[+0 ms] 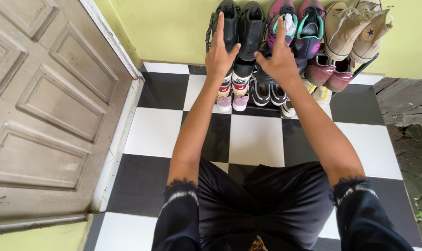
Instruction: The person sits on a checkered floor and removes the shoelaces from a pair of black shoes. They pull the laces out of the eyelets one at a time, starting with the right shoe and then the left, leaving the shoes unlaced on the floor.
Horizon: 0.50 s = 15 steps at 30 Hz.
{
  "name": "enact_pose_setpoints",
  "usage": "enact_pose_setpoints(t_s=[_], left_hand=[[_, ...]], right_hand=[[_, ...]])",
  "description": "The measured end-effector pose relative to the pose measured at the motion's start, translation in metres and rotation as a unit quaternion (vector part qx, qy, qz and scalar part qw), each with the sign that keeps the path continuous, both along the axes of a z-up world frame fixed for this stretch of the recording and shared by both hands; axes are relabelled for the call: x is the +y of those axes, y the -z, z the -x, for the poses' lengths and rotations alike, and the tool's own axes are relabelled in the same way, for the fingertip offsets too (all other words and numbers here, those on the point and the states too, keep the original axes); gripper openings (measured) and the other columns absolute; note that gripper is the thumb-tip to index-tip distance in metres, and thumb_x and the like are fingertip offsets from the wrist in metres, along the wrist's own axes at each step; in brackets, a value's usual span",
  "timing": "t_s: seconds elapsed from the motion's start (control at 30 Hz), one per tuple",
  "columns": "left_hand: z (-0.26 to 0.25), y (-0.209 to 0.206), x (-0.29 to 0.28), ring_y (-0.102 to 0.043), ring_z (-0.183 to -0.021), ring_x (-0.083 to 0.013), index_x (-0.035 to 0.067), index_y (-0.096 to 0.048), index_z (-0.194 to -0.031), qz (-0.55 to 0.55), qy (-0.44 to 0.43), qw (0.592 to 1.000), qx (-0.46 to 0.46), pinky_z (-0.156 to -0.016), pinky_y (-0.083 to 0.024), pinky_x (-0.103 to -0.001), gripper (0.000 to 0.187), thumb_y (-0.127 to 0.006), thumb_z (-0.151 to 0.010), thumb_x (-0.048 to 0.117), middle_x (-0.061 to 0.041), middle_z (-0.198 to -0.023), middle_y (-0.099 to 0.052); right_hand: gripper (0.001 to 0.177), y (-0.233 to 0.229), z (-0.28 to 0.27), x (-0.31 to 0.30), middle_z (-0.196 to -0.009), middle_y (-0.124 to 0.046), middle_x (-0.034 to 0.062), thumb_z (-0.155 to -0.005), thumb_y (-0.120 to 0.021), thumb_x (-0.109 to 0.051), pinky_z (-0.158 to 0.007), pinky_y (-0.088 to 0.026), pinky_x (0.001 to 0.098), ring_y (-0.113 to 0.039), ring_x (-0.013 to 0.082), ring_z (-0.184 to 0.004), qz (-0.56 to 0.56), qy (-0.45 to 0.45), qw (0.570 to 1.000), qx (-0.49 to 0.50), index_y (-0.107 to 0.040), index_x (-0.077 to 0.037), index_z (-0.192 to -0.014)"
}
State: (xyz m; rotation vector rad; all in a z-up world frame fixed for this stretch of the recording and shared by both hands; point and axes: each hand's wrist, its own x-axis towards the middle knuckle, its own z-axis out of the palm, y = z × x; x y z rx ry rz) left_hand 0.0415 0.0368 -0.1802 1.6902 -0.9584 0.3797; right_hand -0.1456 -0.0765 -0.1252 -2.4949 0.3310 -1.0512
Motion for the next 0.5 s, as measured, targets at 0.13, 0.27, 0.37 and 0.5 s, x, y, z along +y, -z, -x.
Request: enact_pose_setpoints(t_s=[0.13, 0.27, 0.37, 0.5], left_hand=[[-0.005, -0.013, -0.024, -0.068, -0.113, -0.0451, 0.034, -0.010, -0.161, -0.087, -0.098, 0.990, -0.041, -0.088, -0.060, -0.051, 0.111, -0.088, -0.082, 0.035, -0.026, -0.131, -0.060], [-0.013, -0.019, -0.034, -0.070, -0.094, -0.0491, 0.023, -0.035, -0.138, -0.052, -0.079, 0.995, -0.030, -0.067, -0.063, -0.049, 0.069, -0.079, -0.085, 0.016, -0.035, -0.135, -0.056], [-0.013, -0.020, -0.026, -0.073, -0.090, -0.0456, 0.017, -0.040, -0.126, -0.026, -0.066, 0.997, -0.019, -0.069, -0.061, -0.050, 0.044, -0.069, -0.093, 0.010, -0.024, -0.121, -0.068], [0.002, -0.023, 0.006, -0.073, -0.092, -0.0435, 0.012, -0.042, -0.126, 0.024, -0.058, 0.998, 0.021, -0.070, -0.058, -0.049, 0.039, -0.069, -0.099, 0.016, -0.023, -0.107, -0.072]], right_hand=[[0.115, -0.018, -0.031, 0.012, -0.124, -0.066, 0.0401, -0.095, -0.078, -0.038, -0.101, -0.053, 0.0525, -0.065, 0.0513, -0.114, -0.089, 0.107, 0.974, 0.181, 0.006, -0.010, -0.169], [0.110, -0.022, -0.050, 0.013, -0.131, -0.064, 0.0345, -0.090, -0.081, -0.033, -0.097, -0.053, 0.0530, -0.066, 0.0507, -0.111, -0.033, 0.088, 0.984, 0.149, -0.004, -0.013, -0.166], [0.092, -0.015, -0.062, 0.011, -0.127, -0.059, 0.0365, -0.084, -0.088, -0.026, -0.089, -0.053, 0.0533, -0.065, 0.0529, -0.105, 0.002, 0.064, 0.994, 0.088, -0.024, -0.011, -0.149], [0.062, -0.004, -0.067, 0.004, -0.111, -0.066, 0.0312, -0.087, -0.081, -0.009, -0.081, -0.053, 0.0562, -0.065, 0.0536, -0.102, -0.002, 0.047, 0.998, 0.029, -0.035, -0.007, -0.129]])
